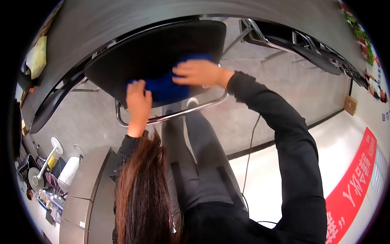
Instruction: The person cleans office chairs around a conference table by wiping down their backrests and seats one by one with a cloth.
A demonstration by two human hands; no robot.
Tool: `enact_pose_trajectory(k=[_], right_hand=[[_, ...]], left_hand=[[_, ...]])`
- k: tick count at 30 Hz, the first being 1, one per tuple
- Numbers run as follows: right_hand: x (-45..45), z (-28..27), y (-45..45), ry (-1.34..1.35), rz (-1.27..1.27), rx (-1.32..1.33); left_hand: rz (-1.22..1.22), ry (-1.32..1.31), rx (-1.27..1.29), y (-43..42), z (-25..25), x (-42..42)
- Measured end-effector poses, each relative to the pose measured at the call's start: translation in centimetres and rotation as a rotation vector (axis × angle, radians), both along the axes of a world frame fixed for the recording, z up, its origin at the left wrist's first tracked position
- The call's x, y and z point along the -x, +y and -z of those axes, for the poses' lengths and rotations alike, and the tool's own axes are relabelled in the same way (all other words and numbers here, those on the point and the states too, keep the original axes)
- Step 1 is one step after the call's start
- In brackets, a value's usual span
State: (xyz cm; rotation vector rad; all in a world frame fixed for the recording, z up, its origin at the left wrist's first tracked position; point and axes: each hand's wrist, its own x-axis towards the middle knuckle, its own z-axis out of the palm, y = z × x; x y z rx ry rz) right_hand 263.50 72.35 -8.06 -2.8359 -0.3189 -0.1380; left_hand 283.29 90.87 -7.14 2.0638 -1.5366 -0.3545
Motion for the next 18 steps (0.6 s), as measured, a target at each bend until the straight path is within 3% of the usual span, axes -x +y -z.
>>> enact_pose_trajectory(k=[5, 8, 11, 14, 18], right_hand=[[-1.0, -5.7, -4.0, -0.419, 0.439, 0.174], [-0.2, -3.9, -3.1, -0.445, 0.514, 0.052], [2.6, 0.4, -0.8, -0.253, 0.351, -0.103], [5.9, 3.4, 1.1, 0.152, 0.011, -0.068], [6.0, 2.4, 0.2, -0.004, 0.128, -0.014]], left_hand=[[-0.200, -0.121, 0.130, -6.9, -6.7, -1.7], [-0.166, -0.198, 0.139, -7.9, -5.9, -0.2], [0.192, -0.324, -0.011, -5.0, -2.1, 1.3], [0.483, -0.179, -0.200, -0.1, 3.4, 1.7], [0.385, -0.185, -0.138, -0.6, 2.3, 1.3]])
